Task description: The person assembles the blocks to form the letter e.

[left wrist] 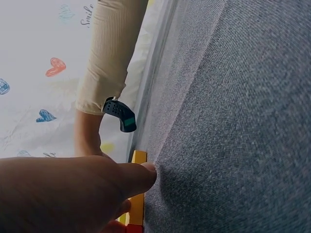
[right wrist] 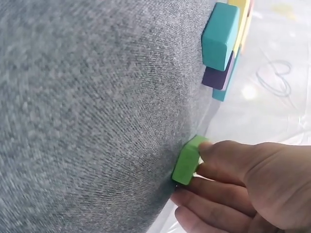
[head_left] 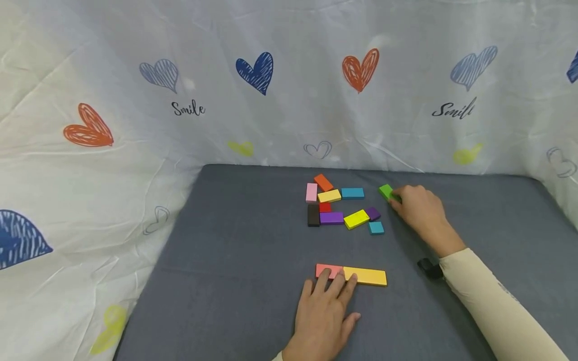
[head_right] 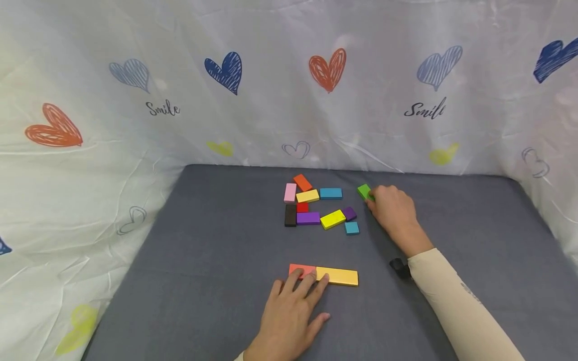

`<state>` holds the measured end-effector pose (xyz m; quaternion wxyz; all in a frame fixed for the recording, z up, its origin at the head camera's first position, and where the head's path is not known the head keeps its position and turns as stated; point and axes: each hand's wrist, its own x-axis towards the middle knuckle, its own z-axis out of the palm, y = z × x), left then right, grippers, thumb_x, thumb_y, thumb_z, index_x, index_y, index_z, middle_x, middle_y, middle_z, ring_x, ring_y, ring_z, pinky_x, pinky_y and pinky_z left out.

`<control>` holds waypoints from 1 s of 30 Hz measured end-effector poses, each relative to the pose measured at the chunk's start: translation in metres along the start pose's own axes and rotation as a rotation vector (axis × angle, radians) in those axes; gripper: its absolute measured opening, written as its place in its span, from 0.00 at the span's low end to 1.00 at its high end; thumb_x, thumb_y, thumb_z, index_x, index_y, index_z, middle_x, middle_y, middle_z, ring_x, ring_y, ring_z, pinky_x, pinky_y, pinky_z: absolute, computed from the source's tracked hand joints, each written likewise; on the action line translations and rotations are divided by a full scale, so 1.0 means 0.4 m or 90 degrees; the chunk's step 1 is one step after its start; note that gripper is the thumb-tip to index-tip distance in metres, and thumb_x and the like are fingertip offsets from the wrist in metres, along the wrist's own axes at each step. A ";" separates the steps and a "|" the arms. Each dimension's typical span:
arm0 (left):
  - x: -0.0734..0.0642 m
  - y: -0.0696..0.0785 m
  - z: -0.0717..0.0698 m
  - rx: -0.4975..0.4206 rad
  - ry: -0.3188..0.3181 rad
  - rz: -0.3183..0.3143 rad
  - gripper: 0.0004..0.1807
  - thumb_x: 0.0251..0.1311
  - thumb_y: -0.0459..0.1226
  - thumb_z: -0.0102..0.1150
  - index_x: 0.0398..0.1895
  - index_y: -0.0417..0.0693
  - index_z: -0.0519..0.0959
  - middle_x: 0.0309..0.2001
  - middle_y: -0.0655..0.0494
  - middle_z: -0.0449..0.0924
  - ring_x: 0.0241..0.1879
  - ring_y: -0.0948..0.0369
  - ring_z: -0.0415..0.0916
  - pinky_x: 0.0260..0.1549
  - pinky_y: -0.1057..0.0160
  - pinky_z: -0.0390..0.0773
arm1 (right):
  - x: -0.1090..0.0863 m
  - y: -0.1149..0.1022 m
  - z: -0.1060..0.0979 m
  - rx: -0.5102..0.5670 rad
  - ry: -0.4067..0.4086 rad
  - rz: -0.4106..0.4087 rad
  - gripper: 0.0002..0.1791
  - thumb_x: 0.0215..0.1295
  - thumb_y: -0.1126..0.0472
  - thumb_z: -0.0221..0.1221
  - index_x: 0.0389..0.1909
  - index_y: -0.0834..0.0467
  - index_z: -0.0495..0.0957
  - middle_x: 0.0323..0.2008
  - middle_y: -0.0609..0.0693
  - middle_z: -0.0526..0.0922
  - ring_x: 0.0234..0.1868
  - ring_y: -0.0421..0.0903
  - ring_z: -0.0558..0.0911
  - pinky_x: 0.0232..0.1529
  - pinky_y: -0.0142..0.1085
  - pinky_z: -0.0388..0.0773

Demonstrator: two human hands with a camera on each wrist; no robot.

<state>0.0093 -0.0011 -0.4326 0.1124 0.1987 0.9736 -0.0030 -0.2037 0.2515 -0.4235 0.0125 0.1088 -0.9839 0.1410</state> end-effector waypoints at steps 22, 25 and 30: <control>-0.010 -0.003 0.016 0.016 0.056 0.026 0.38 0.70 0.68 0.54 0.81 0.76 0.63 0.74 0.71 0.69 0.69 0.59 0.65 0.53 0.52 0.71 | -0.056 0.021 0.003 0.019 0.028 -0.023 0.19 0.67 0.62 0.71 0.57 0.65 0.86 0.46 0.68 0.88 0.25 0.50 0.77 0.25 0.45 0.73; -0.011 -0.004 0.015 0.016 0.052 0.023 0.38 0.70 0.68 0.54 0.81 0.76 0.64 0.74 0.71 0.69 0.70 0.59 0.65 0.54 0.51 0.71 | -0.073 0.015 -0.008 0.034 0.039 -0.028 0.19 0.67 0.61 0.71 0.57 0.64 0.87 0.45 0.68 0.88 0.25 0.48 0.75 0.23 0.41 0.69; -0.013 -0.006 0.016 0.010 0.067 0.019 0.38 0.70 0.67 0.56 0.81 0.73 0.66 0.74 0.69 0.70 0.70 0.58 0.65 0.54 0.50 0.71 | -0.119 -0.006 -0.033 0.062 0.054 -0.041 0.21 0.67 0.59 0.72 0.58 0.63 0.87 0.38 0.65 0.90 0.20 0.45 0.71 0.19 0.39 0.61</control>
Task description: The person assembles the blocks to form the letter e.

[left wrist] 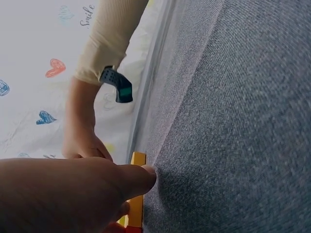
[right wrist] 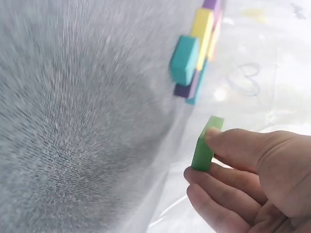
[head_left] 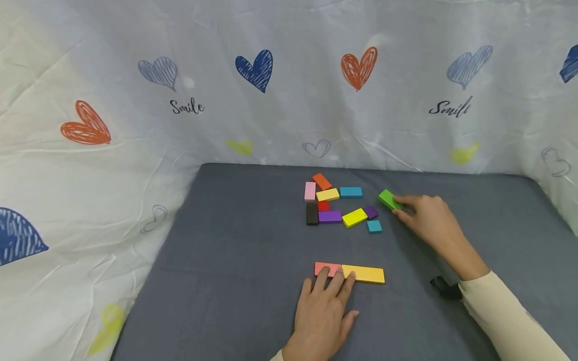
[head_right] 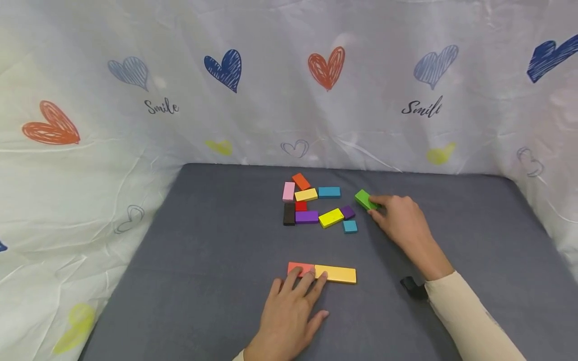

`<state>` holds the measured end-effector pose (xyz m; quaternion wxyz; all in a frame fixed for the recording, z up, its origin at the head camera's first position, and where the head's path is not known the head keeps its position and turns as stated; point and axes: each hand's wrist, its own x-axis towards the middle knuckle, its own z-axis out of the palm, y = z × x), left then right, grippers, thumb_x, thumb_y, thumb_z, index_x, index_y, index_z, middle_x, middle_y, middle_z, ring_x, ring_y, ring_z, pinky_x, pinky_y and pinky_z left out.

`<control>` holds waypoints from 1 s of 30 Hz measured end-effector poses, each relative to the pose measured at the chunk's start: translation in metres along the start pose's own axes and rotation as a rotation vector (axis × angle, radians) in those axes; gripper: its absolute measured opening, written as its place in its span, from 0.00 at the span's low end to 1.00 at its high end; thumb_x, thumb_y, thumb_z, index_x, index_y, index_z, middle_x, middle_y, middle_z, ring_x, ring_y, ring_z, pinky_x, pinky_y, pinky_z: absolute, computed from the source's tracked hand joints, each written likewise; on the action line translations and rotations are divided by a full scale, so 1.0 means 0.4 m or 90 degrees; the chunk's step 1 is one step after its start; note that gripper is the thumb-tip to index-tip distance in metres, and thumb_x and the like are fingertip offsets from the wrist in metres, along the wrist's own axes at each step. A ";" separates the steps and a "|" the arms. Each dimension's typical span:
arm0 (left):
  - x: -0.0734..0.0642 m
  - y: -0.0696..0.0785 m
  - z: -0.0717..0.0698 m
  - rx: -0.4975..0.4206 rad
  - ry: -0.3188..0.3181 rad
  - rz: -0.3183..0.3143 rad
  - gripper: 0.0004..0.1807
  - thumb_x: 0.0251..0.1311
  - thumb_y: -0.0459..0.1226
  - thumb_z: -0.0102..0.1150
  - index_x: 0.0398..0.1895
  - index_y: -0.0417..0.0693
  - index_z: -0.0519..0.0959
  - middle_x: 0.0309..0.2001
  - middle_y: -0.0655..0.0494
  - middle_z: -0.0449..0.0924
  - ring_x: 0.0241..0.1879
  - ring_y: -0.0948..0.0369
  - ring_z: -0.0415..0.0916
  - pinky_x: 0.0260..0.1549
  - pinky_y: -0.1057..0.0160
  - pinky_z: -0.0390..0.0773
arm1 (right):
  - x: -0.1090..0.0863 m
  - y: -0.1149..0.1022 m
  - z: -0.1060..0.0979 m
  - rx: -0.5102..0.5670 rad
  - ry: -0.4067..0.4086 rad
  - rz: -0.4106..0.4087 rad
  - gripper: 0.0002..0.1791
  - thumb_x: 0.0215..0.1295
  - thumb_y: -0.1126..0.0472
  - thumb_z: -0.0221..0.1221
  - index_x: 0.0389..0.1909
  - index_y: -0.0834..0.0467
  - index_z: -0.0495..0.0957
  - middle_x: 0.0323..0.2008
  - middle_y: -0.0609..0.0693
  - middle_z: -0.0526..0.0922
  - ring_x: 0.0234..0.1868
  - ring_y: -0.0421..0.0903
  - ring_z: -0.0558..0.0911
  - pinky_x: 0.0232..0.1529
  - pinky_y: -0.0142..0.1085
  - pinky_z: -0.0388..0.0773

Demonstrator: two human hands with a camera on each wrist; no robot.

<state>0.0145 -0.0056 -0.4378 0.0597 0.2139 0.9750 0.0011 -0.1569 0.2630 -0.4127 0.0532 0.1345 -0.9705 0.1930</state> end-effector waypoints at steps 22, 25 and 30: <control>0.012 0.009 -0.009 -0.003 -0.069 -0.018 0.39 0.69 0.71 0.51 0.81 0.76 0.63 0.76 0.73 0.67 0.74 0.58 0.62 0.60 0.47 0.71 | -0.164 -0.084 -0.015 0.027 -0.078 -0.071 0.19 0.61 0.56 0.77 0.53 0.54 0.91 0.45 0.58 0.92 0.24 0.37 0.82 0.23 0.36 0.75; 0.013 0.008 -0.010 -0.001 -0.067 -0.018 0.40 0.69 0.71 0.51 0.81 0.76 0.63 0.76 0.73 0.67 0.74 0.58 0.62 0.60 0.47 0.71 | -0.172 -0.087 -0.008 0.026 -0.081 -0.072 0.18 0.61 0.56 0.77 0.51 0.54 0.91 0.44 0.57 0.92 0.30 0.43 0.88 0.26 0.39 0.80; 0.015 0.009 -0.013 -0.006 -0.071 -0.017 0.40 0.69 0.71 0.51 0.81 0.76 0.63 0.76 0.73 0.67 0.74 0.58 0.62 0.60 0.47 0.71 | -0.183 -0.092 -0.001 0.022 -0.090 -0.071 0.16 0.62 0.56 0.76 0.49 0.56 0.92 0.44 0.55 0.92 0.31 0.46 0.90 0.27 0.42 0.83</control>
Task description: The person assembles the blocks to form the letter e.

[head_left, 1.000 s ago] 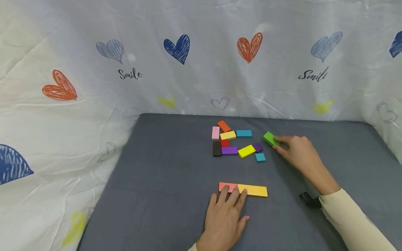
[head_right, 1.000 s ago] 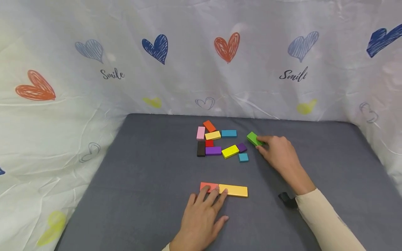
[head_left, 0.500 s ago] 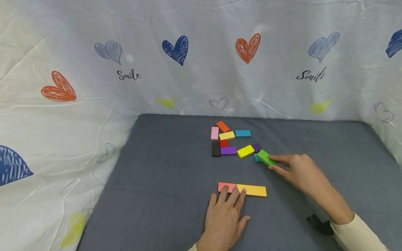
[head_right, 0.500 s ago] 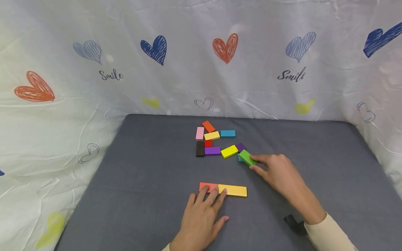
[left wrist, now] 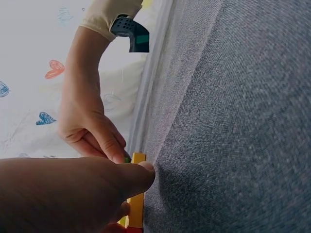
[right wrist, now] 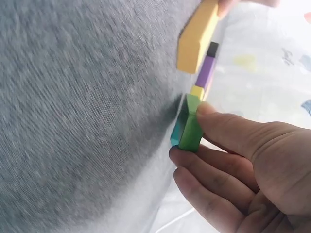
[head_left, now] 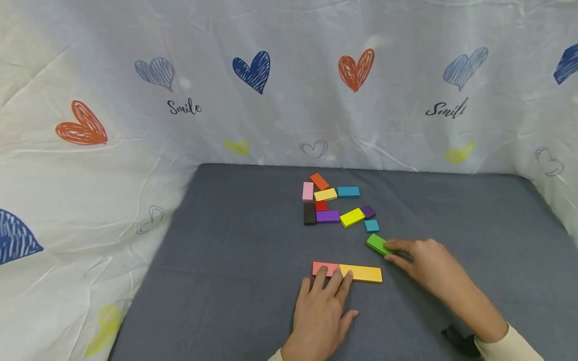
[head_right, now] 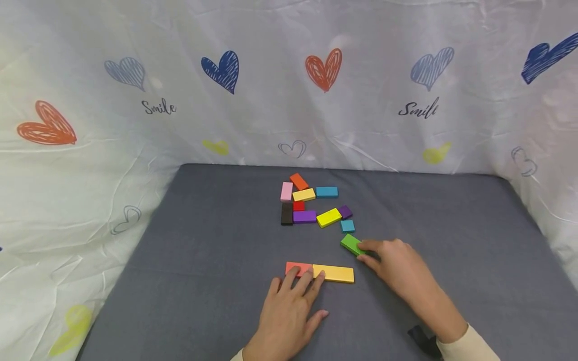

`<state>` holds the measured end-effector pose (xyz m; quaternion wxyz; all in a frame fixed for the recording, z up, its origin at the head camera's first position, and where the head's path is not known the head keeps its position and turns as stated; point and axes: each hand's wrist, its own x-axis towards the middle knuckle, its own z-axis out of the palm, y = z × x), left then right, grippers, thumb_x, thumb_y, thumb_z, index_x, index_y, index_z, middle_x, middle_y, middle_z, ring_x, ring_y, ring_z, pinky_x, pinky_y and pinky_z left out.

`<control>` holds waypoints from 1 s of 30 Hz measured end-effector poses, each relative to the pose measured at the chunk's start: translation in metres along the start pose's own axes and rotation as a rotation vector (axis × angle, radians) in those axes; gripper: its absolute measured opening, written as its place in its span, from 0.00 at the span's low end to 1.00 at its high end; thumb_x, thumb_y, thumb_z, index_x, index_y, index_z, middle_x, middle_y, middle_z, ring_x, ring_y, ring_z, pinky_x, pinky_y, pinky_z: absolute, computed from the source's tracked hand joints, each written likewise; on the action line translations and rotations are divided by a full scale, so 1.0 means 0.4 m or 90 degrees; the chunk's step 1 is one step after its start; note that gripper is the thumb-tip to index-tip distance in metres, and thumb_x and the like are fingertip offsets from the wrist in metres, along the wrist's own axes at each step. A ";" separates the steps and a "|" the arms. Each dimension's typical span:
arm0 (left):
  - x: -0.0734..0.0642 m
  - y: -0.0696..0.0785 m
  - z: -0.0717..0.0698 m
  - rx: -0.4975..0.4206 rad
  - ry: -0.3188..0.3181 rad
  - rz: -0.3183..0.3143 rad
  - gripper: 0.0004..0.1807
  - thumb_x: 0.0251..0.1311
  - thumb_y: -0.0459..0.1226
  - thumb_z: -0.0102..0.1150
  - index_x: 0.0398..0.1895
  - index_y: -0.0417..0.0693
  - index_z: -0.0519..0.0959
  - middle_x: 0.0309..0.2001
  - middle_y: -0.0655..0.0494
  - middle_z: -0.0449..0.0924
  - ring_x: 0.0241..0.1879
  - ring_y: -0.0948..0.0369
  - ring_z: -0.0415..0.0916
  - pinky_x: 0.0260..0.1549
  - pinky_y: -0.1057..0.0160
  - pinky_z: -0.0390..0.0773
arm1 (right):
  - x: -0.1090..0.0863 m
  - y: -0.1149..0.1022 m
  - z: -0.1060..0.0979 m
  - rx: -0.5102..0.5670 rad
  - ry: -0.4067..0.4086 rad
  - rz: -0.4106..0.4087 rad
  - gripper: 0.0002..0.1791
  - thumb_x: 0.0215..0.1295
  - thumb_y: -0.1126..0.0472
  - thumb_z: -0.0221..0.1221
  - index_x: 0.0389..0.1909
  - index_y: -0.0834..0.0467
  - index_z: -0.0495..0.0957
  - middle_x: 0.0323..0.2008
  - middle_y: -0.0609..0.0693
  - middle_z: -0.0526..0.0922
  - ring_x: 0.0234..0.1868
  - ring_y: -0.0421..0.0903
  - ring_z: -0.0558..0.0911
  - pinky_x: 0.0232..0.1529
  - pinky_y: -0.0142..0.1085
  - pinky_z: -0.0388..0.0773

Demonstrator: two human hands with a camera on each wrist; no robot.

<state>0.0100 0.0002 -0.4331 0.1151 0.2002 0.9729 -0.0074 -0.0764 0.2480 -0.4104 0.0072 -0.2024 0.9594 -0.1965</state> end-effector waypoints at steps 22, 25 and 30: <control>-0.001 0.001 0.011 -0.002 0.006 0.005 0.38 0.70 0.70 0.51 0.81 0.75 0.63 0.76 0.72 0.67 0.74 0.57 0.63 0.61 0.47 0.71 | -0.011 -0.017 0.040 -0.001 -0.008 -0.005 0.16 0.65 0.57 0.74 0.52 0.55 0.91 0.43 0.56 0.92 0.30 0.39 0.87 0.25 0.35 0.78; -0.001 0.001 0.012 0.004 0.013 0.005 0.39 0.70 0.70 0.51 0.81 0.75 0.63 0.76 0.72 0.66 0.74 0.57 0.63 0.61 0.47 0.72 | -0.013 -0.020 0.040 0.003 -0.006 -0.005 0.15 0.65 0.58 0.73 0.52 0.55 0.91 0.43 0.56 0.92 0.30 0.40 0.87 0.23 0.34 0.76; -0.001 0.001 0.012 0.015 0.027 0.002 0.38 0.70 0.69 0.52 0.81 0.75 0.63 0.76 0.72 0.67 0.73 0.58 0.63 0.60 0.48 0.72 | -0.013 -0.023 0.040 0.000 -0.002 -0.008 0.16 0.65 0.58 0.73 0.52 0.56 0.91 0.44 0.57 0.92 0.31 0.43 0.88 0.23 0.35 0.76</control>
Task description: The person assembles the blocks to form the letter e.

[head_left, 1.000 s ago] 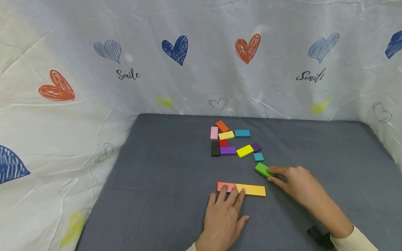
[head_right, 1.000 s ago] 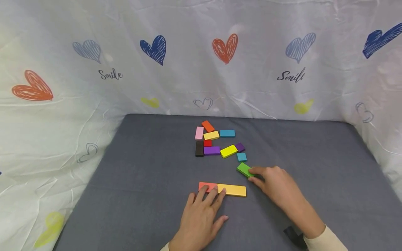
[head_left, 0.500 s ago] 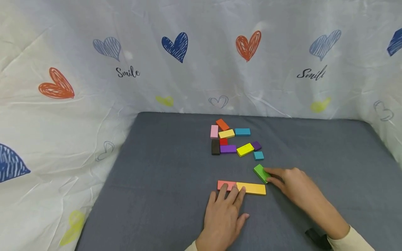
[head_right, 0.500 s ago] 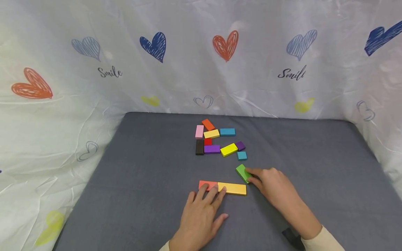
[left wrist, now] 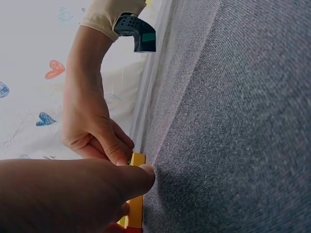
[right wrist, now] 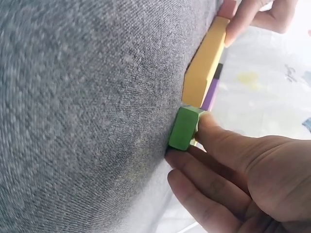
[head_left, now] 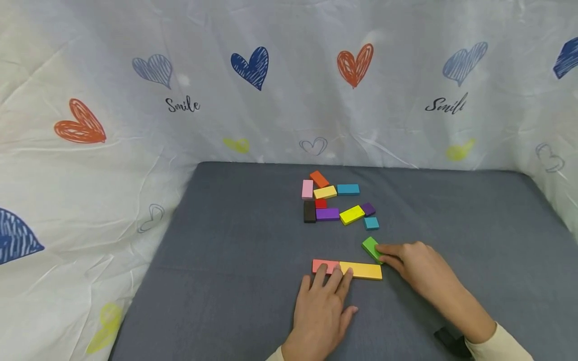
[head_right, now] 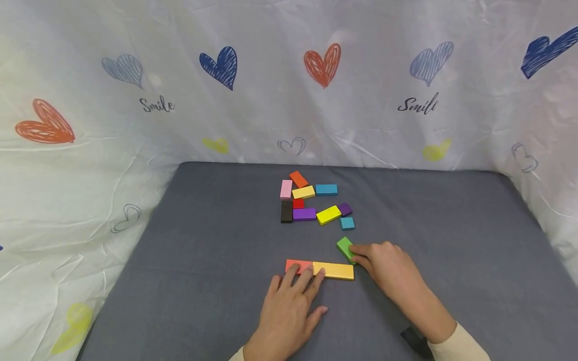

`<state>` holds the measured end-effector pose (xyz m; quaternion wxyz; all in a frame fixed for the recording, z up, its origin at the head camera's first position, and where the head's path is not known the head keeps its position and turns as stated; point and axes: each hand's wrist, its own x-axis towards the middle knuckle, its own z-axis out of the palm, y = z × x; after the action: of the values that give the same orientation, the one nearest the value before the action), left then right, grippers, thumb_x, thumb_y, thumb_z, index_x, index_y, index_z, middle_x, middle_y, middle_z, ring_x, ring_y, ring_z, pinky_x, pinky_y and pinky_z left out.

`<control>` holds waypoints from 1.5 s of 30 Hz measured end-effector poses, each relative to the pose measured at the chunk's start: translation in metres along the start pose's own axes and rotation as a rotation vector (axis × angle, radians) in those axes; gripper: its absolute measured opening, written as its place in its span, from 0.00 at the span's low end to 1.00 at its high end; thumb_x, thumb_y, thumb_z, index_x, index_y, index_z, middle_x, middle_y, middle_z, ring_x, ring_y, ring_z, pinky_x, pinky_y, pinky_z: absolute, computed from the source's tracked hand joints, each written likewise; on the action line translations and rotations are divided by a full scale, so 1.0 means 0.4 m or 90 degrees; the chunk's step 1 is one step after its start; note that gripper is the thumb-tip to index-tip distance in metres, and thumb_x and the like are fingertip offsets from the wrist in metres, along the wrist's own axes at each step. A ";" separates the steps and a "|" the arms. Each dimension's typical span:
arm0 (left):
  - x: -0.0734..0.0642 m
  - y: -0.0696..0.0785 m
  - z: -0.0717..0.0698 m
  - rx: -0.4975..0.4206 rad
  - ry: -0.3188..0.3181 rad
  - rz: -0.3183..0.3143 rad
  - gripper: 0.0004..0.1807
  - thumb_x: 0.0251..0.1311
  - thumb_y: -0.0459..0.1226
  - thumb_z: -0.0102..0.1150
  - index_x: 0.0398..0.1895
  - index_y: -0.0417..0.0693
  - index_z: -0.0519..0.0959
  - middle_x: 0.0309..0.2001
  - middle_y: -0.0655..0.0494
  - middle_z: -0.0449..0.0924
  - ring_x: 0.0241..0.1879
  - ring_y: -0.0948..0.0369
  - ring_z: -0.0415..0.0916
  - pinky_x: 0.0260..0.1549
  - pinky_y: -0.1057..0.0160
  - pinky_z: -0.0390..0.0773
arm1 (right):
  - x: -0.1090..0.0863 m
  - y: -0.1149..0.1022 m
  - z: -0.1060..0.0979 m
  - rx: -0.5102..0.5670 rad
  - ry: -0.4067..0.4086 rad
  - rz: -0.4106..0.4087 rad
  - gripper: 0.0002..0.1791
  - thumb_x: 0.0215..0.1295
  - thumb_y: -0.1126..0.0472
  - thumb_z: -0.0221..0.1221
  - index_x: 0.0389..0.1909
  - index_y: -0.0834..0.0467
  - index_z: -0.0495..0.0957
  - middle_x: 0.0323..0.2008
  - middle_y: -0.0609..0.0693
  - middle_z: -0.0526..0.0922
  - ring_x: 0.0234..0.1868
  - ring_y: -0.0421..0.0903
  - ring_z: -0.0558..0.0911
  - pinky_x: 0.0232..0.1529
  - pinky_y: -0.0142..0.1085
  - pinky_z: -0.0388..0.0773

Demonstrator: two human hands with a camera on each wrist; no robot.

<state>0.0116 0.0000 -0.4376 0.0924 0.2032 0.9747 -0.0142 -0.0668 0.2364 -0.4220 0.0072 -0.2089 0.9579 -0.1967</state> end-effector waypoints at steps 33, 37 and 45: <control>-0.003 -0.001 0.002 0.023 0.034 0.006 0.38 0.71 0.68 0.54 0.81 0.73 0.64 0.76 0.70 0.68 0.73 0.57 0.64 0.57 0.49 0.72 | -0.007 -0.012 0.009 0.009 0.027 0.016 0.18 0.63 0.58 0.75 0.53 0.57 0.91 0.43 0.57 0.92 0.27 0.38 0.83 0.21 0.33 0.71; -0.002 -0.001 0.001 0.024 0.026 0.006 0.38 0.71 0.68 0.53 0.82 0.74 0.63 0.76 0.70 0.67 0.74 0.57 0.63 0.58 0.48 0.72 | -0.006 -0.014 0.009 0.007 0.030 0.018 0.18 0.63 0.58 0.75 0.53 0.57 0.91 0.42 0.57 0.92 0.26 0.38 0.82 0.21 0.33 0.71; 0.004 0.001 0.002 0.031 -0.002 0.003 0.39 0.71 0.69 0.50 0.82 0.75 0.62 0.77 0.71 0.66 0.74 0.58 0.63 0.59 0.49 0.72 | -0.002 -0.012 0.003 0.021 0.030 0.029 0.19 0.64 0.57 0.74 0.54 0.58 0.90 0.44 0.57 0.92 0.29 0.40 0.84 0.26 0.38 0.79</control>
<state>0.0105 0.0008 -0.4385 0.0888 0.2073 0.9735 -0.0381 -0.0642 0.2323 -0.4215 -0.0070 -0.1819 0.9590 -0.2173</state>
